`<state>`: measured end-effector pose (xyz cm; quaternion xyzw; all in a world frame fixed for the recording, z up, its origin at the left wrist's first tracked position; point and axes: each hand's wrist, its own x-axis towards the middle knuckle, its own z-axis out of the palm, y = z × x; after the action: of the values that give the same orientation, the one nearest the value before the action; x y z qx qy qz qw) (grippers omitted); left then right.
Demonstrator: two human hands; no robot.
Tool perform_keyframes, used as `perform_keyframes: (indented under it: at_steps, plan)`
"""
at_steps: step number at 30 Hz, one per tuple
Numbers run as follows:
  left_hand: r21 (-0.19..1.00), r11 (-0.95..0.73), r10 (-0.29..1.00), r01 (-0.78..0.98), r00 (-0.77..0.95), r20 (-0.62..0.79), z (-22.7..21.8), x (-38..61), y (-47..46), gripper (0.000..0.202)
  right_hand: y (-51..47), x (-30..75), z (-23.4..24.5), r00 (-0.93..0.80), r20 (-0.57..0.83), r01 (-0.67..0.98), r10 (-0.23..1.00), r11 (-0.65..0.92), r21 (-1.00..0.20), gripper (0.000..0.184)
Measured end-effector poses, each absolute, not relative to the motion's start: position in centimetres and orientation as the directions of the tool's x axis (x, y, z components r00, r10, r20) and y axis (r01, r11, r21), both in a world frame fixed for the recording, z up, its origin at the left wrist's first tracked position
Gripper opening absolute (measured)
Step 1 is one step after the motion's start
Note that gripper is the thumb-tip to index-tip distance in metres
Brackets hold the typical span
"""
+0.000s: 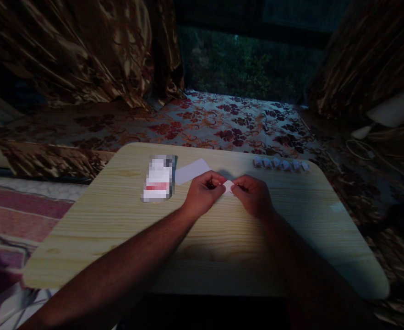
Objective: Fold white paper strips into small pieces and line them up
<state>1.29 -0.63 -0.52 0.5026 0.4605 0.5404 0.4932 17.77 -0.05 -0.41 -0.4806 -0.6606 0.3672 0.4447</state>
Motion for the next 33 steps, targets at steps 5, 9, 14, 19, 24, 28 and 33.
perform_keyframes:
  at_steps: [5, 9, 14, 19, 24, 28, 33]
  plan:
    - [0.995, -0.083, 0.996, -0.060, 0.030, 0.085, -1.0, 1.2, -0.6, 0.010, 0.0, 17.7, -0.8, -0.155, 0.216, 0.307, 0.964, 0.255, -0.917, 0.009]
    - [0.993, -0.092, 0.994, -0.078, 0.043, 0.096, -1.0, 1.2, -0.7, 0.008, -0.1, 17.6, -0.8, -0.158, 0.195, 0.269, 0.968, 0.232, -0.935, 0.008]
    - [0.981, -0.079, 0.994, -0.174, 0.057, 0.091, -1.0, 1.2, -0.6, 0.010, -0.1, 17.5, -0.6, -0.176, 0.158, 0.113, 0.972, 0.179, -0.977, 0.010]
    - [0.971, -0.046, 0.994, -0.234, 0.083, 0.067, -1.0, 1.1, -0.5, 0.007, 0.0, 17.5, -0.1, -0.166, 0.161, 0.047, 0.973, 0.170, -0.984, 0.007]
    - [0.961, -0.040, 0.994, -0.275, 0.088, 0.067, -1.1, 1.1, -0.4, 0.006, 0.0, 17.7, 0.3, -0.170, 0.154, -0.016, 0.973, 0.154, -0.988, 0.006]
    - [0.959, -0.048, 0.993, -0.278, 0.092, 0.076, -1.2, 1.1, -0.5, 0.007, 0.1, 17.8, 0.3, -0.162, 0.161, -0.004, 0.974, 0.162, -0.987, 0.006]
    - [0.973, -0.066, 0.991, -0.220, 0.100, 0.090, -0.9, 1.3, -0.7, 0.007, 0.2, 17.9, 0.1, -0.178, 0.193, 0.013, 0.965, 0.198, -0.980, 0.004]
